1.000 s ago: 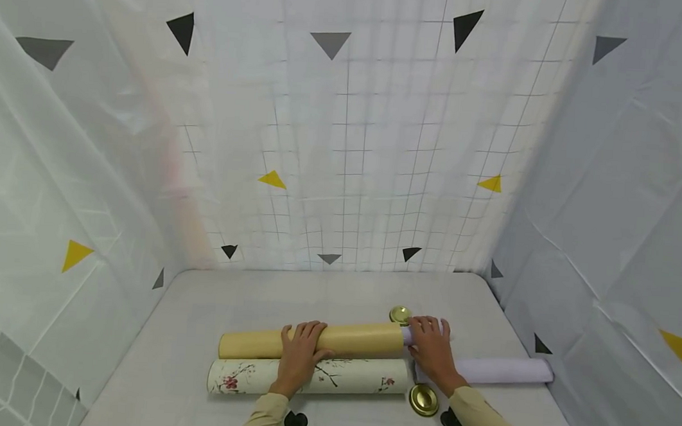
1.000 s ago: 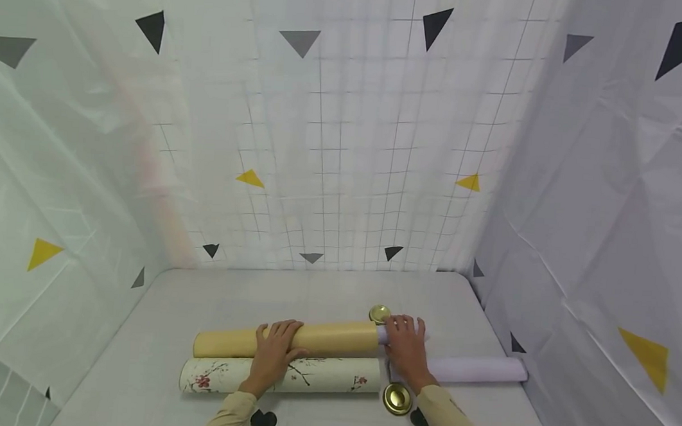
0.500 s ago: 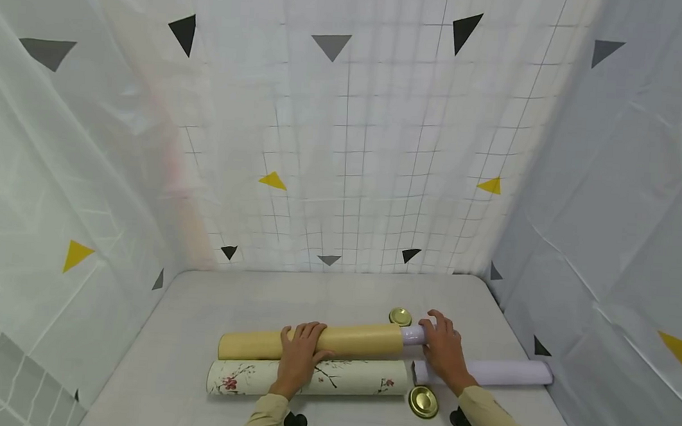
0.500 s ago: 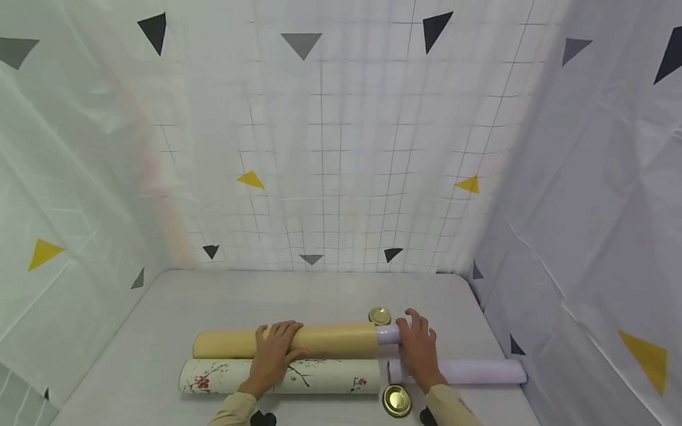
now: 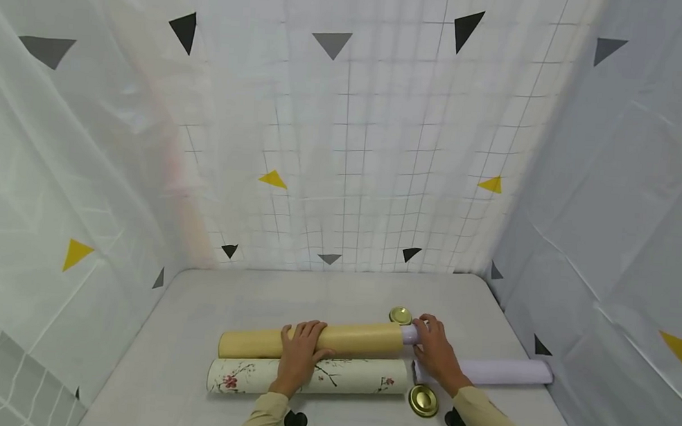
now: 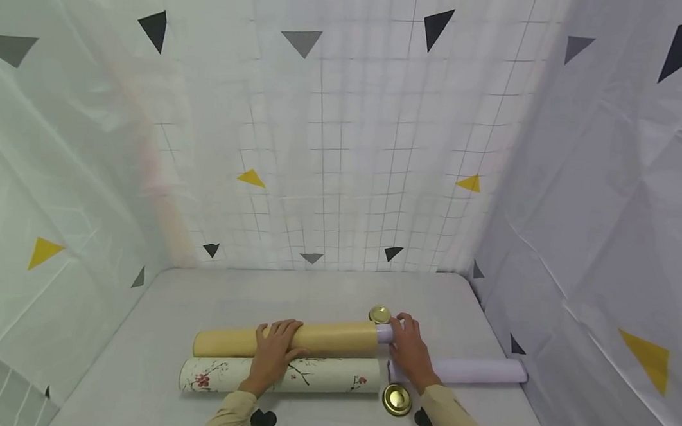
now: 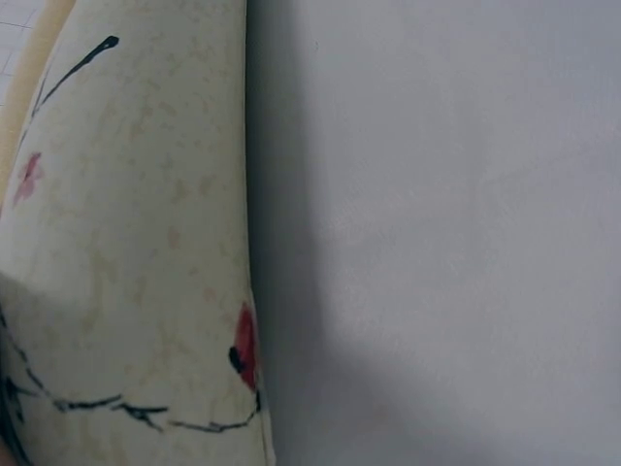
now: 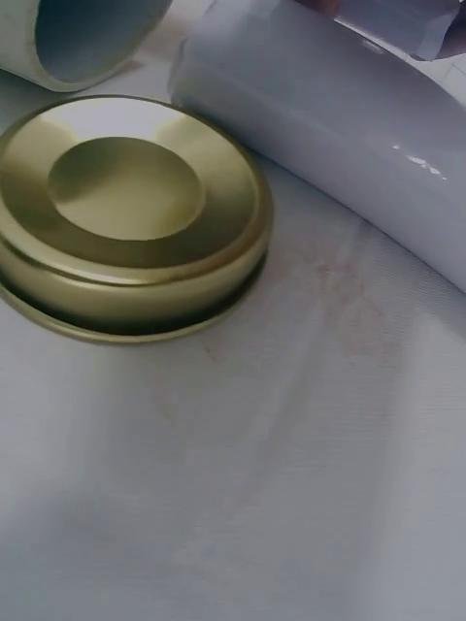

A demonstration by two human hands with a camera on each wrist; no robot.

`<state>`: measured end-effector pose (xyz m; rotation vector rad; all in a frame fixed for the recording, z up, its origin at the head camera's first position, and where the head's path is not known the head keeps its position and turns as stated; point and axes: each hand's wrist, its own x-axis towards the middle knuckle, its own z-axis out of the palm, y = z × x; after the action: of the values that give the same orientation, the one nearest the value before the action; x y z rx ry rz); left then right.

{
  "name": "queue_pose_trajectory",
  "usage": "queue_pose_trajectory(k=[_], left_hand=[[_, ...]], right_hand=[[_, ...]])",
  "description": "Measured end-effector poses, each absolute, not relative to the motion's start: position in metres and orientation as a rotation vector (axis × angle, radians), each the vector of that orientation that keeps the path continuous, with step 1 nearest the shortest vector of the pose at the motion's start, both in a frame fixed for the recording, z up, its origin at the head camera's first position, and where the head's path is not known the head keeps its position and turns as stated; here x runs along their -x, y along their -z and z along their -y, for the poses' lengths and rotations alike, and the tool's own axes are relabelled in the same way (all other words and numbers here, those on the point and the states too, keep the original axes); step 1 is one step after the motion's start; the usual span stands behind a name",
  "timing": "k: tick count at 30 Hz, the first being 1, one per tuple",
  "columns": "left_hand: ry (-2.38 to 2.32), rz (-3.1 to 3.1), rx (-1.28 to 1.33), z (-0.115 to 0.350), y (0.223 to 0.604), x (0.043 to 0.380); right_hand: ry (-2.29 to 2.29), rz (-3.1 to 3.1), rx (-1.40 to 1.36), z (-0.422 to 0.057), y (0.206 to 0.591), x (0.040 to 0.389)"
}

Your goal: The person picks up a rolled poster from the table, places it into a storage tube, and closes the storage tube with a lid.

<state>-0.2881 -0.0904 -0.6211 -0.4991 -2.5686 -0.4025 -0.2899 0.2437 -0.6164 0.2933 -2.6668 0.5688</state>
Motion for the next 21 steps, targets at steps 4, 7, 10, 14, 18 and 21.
queue_pose_trajectory(k=[4,7,10,14,18,21], left_hand=[[0.379,2.562,0.502,0.091,0.622,0.289],[0.375,2.571,0.499,0.091,0.622,0.289],[0.364,2.573,0.494,0.091,0.622,0.289],[0.344,2.547,0.498,0.091,0.623,0.288],[0.359,2.546,0.498,0.09,0.622,0.287],[0.376,2.564,0.494,0.089,0.619,0.287]], right_hand=[[-0.608,2.679,-0.308,-0.24,0.619,0.29],[-0.624,2.711,-0.322,-0.237,0.619,0.29],[-0.646,2.738,-0.347,-0.233,0.618,0.289],[-0.678,2.749,-0.379,-0.228,0.614,0.287],[-0.675,2.76,-0.384,-0.223,0.612,0.286],[-0.663,2.769,-0.381,-0.221,0.613,0.286]])
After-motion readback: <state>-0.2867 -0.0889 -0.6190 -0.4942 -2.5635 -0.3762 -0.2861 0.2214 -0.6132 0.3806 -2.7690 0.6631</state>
